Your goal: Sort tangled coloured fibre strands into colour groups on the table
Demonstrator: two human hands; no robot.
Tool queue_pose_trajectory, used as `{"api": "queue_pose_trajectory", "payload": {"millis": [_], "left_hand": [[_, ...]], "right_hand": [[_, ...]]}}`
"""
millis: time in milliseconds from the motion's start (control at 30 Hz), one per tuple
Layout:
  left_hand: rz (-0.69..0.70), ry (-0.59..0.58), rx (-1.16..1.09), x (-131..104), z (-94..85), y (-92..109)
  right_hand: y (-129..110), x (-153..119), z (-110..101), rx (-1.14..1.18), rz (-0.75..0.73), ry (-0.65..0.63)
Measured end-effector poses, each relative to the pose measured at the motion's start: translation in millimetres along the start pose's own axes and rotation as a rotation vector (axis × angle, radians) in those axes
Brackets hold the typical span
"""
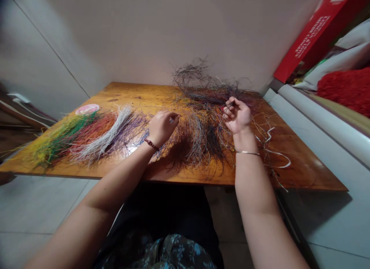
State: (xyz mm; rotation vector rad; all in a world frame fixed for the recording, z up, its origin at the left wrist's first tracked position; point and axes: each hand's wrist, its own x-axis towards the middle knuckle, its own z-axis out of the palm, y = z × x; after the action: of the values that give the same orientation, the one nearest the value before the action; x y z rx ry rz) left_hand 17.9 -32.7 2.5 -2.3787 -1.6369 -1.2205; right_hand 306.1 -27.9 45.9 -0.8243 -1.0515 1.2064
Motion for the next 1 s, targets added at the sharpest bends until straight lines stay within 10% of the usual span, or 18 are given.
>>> {"api": "queue_pose_trajectory", "payload": {"millis": [333, 700, 1000], "left_hand": [[-0.112, 0.261, 0.024, 8, -16.2, -7], [-0.033, -0.06, 0.13, -2, -1.7, 0], [0.004, -0.337, -0.267, -1, -3.4, 5]], "right_hand": [[3, 1, -1, 0.094, 0.015, -0.041], [4, 2, -2, 0.005, 0.028, -0.02], [3, 2, 1, 0.025, 0.04, -0.007]]}}
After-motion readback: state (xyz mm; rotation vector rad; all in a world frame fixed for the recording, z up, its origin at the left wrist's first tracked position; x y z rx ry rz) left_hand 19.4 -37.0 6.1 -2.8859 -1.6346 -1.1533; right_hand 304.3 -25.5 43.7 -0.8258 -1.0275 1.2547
